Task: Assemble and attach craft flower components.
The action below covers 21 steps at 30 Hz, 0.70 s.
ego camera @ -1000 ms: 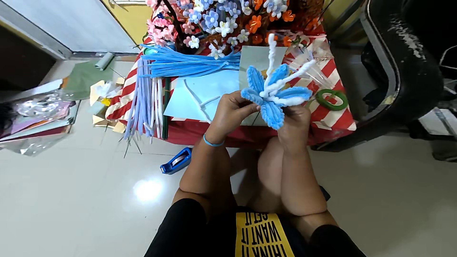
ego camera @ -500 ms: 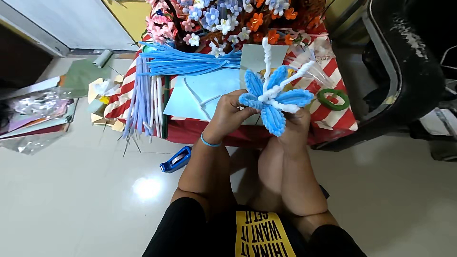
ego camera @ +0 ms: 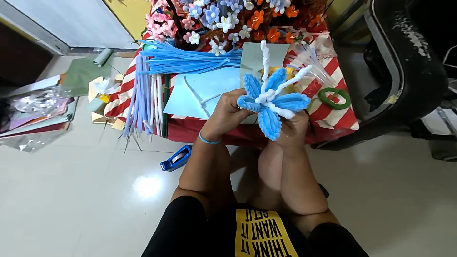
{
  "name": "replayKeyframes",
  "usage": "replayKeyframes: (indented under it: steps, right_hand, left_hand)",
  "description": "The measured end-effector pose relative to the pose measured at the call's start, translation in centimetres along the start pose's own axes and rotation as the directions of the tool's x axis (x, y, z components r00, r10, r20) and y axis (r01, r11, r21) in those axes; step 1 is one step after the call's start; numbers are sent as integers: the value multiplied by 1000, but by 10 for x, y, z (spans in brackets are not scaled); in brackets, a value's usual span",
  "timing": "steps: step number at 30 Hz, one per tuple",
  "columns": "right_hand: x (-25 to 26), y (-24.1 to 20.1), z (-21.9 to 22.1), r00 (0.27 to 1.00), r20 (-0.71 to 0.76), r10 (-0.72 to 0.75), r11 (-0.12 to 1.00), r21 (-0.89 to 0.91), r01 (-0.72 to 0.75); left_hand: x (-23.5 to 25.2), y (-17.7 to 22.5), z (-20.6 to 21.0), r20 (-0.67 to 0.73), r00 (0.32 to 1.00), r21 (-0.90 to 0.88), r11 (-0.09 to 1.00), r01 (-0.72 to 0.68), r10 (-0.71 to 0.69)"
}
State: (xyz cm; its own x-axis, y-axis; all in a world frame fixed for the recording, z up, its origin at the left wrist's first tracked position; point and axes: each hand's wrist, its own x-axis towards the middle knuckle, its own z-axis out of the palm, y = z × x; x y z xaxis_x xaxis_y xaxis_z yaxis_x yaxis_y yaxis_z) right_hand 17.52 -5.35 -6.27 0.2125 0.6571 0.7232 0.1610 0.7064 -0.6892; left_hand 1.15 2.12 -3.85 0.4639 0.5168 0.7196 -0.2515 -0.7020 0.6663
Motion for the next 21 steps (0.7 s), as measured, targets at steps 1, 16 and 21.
replayKeyframes:
  steps: [1, 16, 21]
  right_hand:
    - [0, -2, 0, 1000, 7, -8, 1000, -6, 8]
    - [1, 6, 14, 991, -127, -45, 998, -42, 40]
    - [2, 3, 2, 996, -24, 86, 991, 106, -83]
  left_hand:
    - [0, 0, -1, 5, 1000, -2, 1000, -12, 12]
    - [-2, -3, 4, -45, 977, -150, 969, 198, -207]
    - [-7, -3, 0, -46, 982, -223, 960, 170, -184]
